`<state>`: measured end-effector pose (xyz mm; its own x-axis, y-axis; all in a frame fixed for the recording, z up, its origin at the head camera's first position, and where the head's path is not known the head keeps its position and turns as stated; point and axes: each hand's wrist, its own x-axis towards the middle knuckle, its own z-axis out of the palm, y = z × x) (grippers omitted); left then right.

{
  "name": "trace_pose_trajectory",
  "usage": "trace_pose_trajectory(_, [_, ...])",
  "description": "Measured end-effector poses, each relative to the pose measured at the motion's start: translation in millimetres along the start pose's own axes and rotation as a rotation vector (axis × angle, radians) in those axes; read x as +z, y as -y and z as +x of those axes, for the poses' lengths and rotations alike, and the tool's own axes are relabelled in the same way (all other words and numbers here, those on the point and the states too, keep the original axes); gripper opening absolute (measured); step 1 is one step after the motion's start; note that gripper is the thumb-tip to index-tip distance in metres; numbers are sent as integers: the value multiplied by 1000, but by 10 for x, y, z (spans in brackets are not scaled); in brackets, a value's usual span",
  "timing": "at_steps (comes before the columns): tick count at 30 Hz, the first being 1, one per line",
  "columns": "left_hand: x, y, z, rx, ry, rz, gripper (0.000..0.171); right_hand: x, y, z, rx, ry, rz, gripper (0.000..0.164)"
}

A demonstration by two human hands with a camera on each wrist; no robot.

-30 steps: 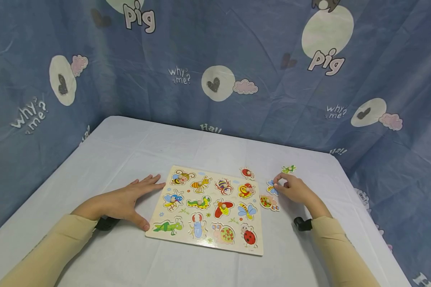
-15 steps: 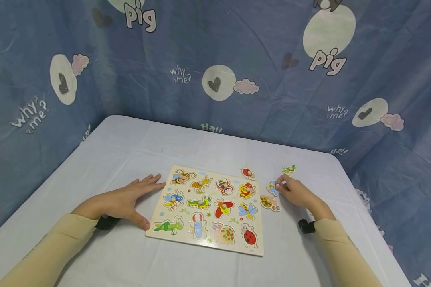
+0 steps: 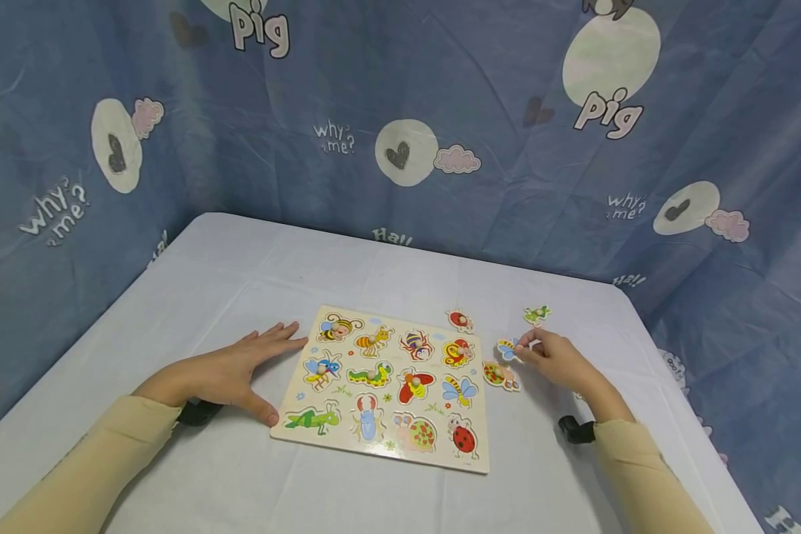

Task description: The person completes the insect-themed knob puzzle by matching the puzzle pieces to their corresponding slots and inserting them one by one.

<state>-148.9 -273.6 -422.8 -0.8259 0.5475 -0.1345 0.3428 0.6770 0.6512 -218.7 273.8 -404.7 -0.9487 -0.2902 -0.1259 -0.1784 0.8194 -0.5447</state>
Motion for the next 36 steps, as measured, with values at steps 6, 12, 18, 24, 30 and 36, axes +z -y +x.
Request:
trace_pose_trajectory(6, [-4,-3,0,11,-9,12,127,52,105,-41,-3,4,50,28])
trace_pose_trajectory(12, [-11,-11,8,27,-8,19,126,115,219,-82,-36,24,91,28])
trace_pose_trajectory(18, [-13,-27,14,35,-4,15,125,214,313,-109,-45,52,105,25])
trace_pose_trajectory(24, [-16,-31,5,21,-3,15,126,302,397,-130,-52,67,110,23])
trace_pose_trajectory(30, [-12,-30,-3,10,-2,11,127,374,469,-153,-81,61,130,22])
trace_pose_trajectory(36, [-7,-38,-4,2,0,0,127,428,520,-180,-83,79,145,20])
